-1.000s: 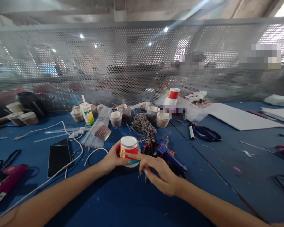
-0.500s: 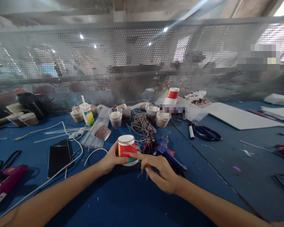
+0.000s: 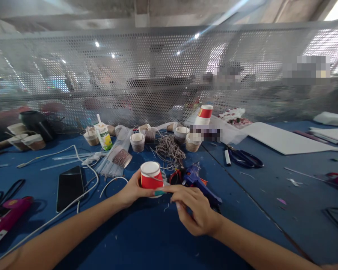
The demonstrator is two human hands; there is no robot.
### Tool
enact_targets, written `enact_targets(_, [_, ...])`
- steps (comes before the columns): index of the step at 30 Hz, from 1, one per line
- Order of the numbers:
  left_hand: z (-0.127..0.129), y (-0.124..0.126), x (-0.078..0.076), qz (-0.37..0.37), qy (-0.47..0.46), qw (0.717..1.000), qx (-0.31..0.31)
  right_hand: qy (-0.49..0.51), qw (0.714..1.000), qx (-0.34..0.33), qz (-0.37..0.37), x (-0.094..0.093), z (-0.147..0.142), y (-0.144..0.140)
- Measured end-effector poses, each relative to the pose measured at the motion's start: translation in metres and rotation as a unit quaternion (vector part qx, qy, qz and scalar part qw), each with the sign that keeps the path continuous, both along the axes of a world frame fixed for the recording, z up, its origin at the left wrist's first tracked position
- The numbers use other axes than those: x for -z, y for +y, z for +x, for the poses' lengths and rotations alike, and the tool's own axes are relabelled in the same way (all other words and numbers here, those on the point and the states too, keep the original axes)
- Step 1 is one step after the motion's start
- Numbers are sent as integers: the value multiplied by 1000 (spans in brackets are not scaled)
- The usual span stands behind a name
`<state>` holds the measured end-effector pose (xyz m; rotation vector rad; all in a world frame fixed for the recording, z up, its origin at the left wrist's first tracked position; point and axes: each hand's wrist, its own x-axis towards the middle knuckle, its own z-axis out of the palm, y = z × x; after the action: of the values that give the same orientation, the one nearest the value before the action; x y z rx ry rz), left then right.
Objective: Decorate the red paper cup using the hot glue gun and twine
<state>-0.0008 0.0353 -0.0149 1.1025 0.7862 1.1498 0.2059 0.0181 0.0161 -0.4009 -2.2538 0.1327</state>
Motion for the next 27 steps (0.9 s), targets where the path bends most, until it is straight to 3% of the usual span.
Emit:
enact_targets(4, [-1,1,1,3,-6,1000,-7,104,989,99,44,-6,4,5])
enact_targets(7, [-2,2,1,0,-15,1000,-10,8,972,236,-20,-17,2,10])
enact_targets(10, [-1,2,0,-12,-23,1000,-10,-129,906,398,-59,-30,0,8])
enact_targets(12, [0,3,0,-10,-25,1000,-12,-223,859,455,-68,-39,3,2])
enact_targets(15, [-1,4,3,-8,-32,999,-18,-353,815,447,-110,-50,12,-3])
enact_targets(18, [-2,6,5,-15,-43,999,-19,-418,777,443,-156,-56,20,5])
enact_targets(21, [-3,6,6,-21,-51,998,-16,-427,773,426,-197,-49,22,21])
enact_targets(27, [-1,4,5,-55,-72,995,-31,-364,763,501,-186,-26,16,28])
